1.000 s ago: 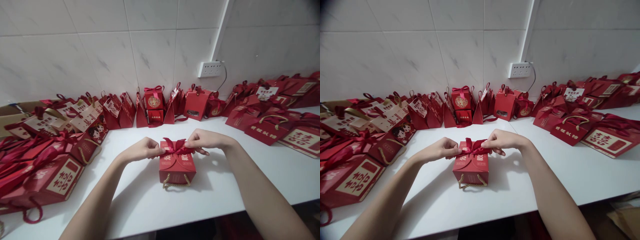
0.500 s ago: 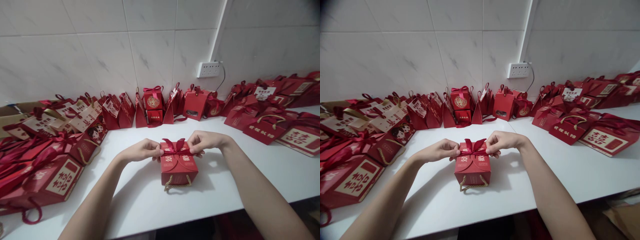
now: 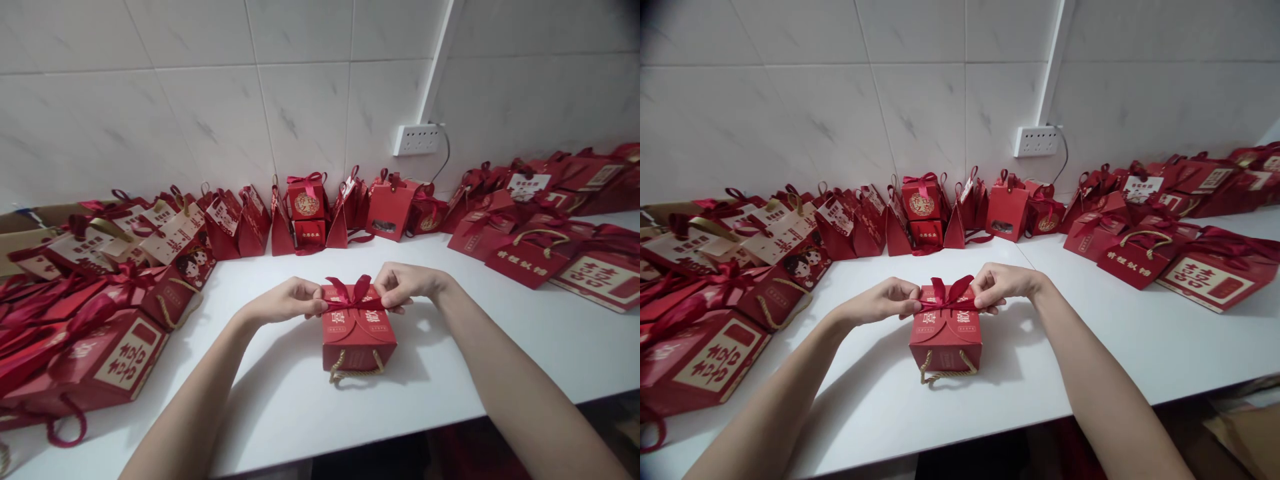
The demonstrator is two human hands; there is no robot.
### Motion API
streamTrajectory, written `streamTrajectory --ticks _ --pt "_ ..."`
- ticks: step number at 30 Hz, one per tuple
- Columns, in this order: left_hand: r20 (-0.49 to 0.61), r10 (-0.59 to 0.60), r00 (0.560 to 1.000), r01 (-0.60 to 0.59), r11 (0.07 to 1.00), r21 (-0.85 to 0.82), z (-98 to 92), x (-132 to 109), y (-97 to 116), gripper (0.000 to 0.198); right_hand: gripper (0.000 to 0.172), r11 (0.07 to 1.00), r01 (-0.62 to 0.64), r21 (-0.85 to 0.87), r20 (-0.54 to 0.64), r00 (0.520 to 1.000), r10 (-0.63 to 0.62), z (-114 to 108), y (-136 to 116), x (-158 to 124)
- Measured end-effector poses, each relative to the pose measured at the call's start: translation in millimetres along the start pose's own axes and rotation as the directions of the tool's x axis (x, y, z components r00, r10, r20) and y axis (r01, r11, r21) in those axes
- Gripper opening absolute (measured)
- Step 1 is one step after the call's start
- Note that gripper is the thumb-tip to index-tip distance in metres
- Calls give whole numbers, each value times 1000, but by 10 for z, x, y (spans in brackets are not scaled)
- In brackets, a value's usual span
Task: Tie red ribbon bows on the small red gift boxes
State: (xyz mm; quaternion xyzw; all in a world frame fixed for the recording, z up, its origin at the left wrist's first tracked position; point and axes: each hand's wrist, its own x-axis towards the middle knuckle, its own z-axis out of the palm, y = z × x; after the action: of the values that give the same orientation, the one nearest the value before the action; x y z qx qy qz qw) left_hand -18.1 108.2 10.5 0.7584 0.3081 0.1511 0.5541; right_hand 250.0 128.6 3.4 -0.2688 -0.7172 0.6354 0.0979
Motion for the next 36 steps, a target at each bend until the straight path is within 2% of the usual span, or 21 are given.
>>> streamTrajectory --ticks 3,6,9,13,14,15,16,17,18,19,20,21,22,24,26,27,29,31,32,34,36 --pt "-152 15 988 -5 998 62 2 8 -19 36 53 1000 9 -7 -63 998 -10 -34 49 3" --pt "-261 6 965 34 988 149 18 -9 -26 41 61 999 5 48 -262 965 8 -71 101 49" --pt "-205 -15 979 62 972 225 51 -44 5 61 56 989 27 148 -487 872 50 -80 113 118" --pt "-89 -10 996 26 983 179 35 -53 29 56 48 972 71 226 -639 764 92 -55 81 193" --pt "-110 -10 994 29 985 167 13 -41 15 54 47 968 81 237 -659 745 99 -49 74 206" --pt "-195 -5 981 40 984 173 -13 -24 -10 54 45 967 90 240 -682 724 102 -45 69 217" --pt "-349 16 937 56 979 198 -39 -2 -40 55 44 968 95 234 -707 700 102 -44 68 227" --pt "-540 62 839 77 970 232 -64 23 -72 57 42 970 98 222 -733 673 100 -46 69 235" --pt "-715 126 687 100 959 265 -82 47 -100 59 40 974 97 207 -759 643 97 -50 73 242" --pt "-832 188 522 119 950 289 -91 68 -119 59 38 977 97 192 -782 616 93 -55 77 247" --pt "-888 227 400 123 947 297 -91 84 -127 57 37 979 96 179 -801 592 88 -60 80 251" --pt "-905 234 354 105 952 287 -80 94 -122 53 35 981 95 170 -811 578 84 -63 81 253" --pt "-897 216 386 65 963 260 -60 98 -107 47 34 982 91 165 -818 570 84 -62 78 253" --pt "-808 161 567 -22 983 181 -3 89 -60 40 32 987 65 144 -822 563 83 -48 60 250" --pt "-651 121 750 -53 991 123 54 72 -22 43 30 994 19 108 -815 574 78 -17 32 246" --pt "-570 103 815 -45 992 116 74 64 -14 47 30 996 1 88 -804 590 71 1 18 244" --pt "-448 76 891 -13 990 142 90 55 -22 55 32 999 -18 50 -769 638 50 31 -1 239" --pt "-410 65 910 14 982 188 71 55 -54 61 37 999 -23 25 -726 687 34 42 -3 232" --pt "-432 67 899 28 977 209 51 57 -73 63 40 999 -33 24 -715 698 40 39 2 229" --pt "-551 78 831 65 970 235 2 64 -110 63 46 995 -78 58 -721 687 96 19 15 221" --pt "-668 96 738 76 972 224 -41 73 -133 57 51 987 -123 100 -756 636 155 -3 23 215"
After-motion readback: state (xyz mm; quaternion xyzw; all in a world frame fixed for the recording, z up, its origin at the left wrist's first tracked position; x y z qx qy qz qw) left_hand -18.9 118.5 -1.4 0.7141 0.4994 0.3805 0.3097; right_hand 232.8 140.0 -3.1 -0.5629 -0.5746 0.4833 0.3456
